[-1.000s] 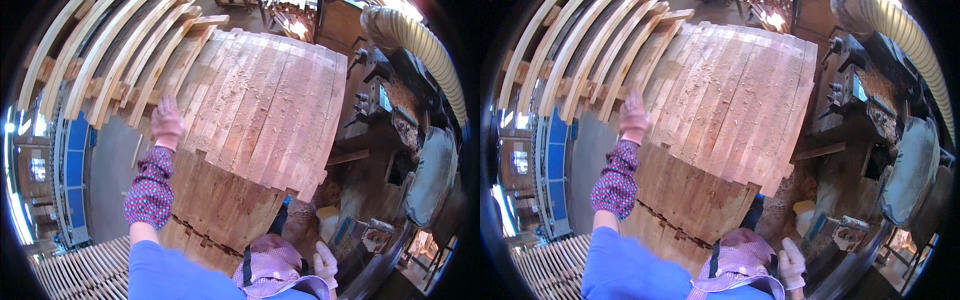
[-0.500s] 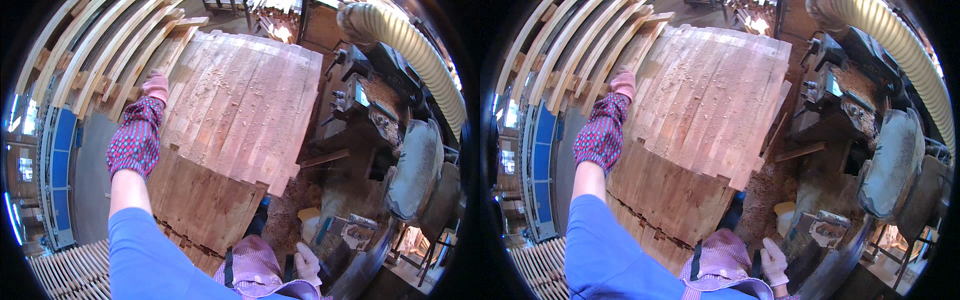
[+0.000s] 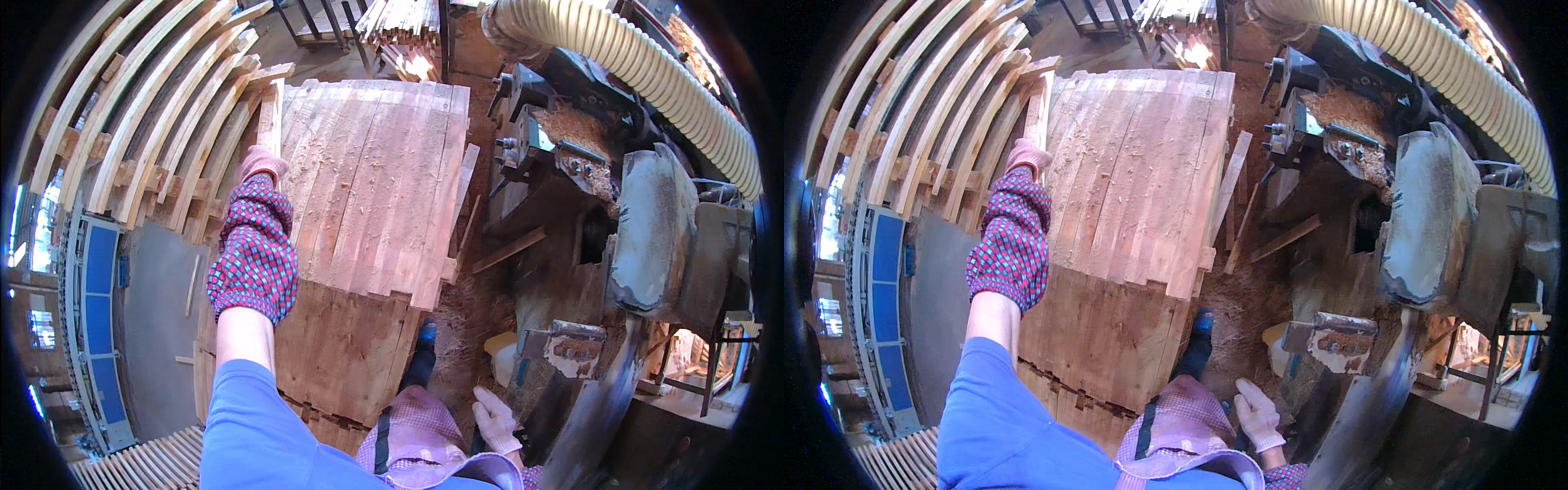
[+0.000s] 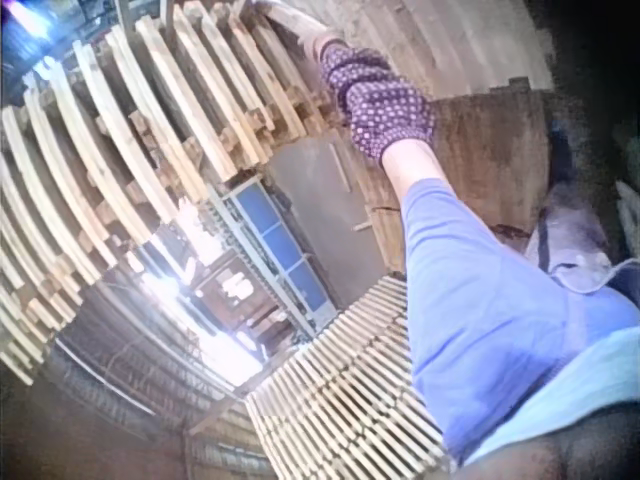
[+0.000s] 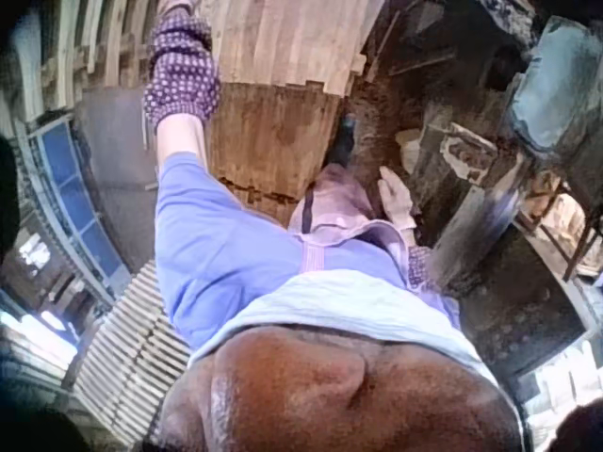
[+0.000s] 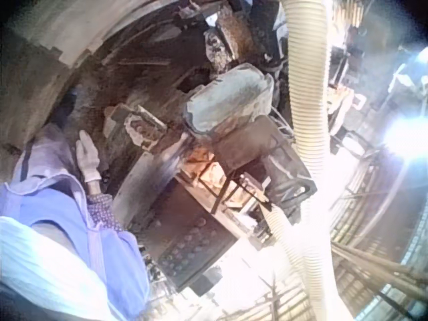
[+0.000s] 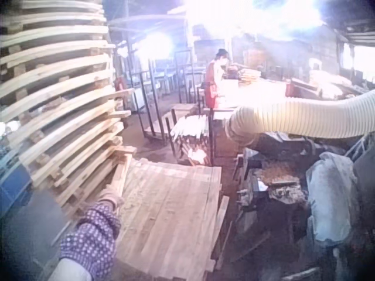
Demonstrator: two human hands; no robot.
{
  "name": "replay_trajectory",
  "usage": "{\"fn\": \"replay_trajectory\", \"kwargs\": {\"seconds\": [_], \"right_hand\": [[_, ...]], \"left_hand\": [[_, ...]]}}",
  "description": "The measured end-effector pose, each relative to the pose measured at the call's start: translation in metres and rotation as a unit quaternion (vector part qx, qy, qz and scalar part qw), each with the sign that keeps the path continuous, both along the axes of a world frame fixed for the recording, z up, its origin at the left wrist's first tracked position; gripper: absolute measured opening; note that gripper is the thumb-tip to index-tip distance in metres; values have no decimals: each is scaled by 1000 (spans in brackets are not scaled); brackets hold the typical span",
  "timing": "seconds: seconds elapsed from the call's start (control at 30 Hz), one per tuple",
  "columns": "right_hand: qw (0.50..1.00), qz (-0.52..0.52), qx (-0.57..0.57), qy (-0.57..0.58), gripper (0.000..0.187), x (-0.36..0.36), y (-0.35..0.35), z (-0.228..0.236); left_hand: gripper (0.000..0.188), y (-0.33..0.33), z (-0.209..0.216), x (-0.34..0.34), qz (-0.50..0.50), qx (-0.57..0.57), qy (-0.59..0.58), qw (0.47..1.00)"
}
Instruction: The person picks up wooden strips from a stack on a pallet and feeds them one by one into an industrial processing machine.
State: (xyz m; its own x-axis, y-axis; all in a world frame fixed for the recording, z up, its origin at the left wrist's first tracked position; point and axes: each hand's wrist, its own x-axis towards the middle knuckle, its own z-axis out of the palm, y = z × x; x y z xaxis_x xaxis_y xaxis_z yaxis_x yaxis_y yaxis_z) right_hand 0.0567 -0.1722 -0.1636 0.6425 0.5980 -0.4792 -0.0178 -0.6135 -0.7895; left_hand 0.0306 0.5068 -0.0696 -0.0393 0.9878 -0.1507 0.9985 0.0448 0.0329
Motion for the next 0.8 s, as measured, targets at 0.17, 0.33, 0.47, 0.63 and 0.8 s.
{"fn": "replay_trajectory", "kwargs": {"seconds": [0.17,0.33,0.47,0.63,0.8], "right_hand": [[997,-64,-24,34,33,-9,-4,1],[996,-86,4,20,33,-14,6,7],[999,-25,-27,-9,33,-17,10,10],[992,-104,-58,46,35,-15,8,16],[987,-138,-77,40,36,-11,2,9]], "left_hand": [[61,-4,-12,-12,0,18,-25,1000],[55,22,-19,-51,-35,3,-76,997],[50,7,-18,7,-71,9,-39,997],[67,33,-47,-57,-76,25,-32,996],[50,53,-30,-103,-182,5,-35,983]]}}
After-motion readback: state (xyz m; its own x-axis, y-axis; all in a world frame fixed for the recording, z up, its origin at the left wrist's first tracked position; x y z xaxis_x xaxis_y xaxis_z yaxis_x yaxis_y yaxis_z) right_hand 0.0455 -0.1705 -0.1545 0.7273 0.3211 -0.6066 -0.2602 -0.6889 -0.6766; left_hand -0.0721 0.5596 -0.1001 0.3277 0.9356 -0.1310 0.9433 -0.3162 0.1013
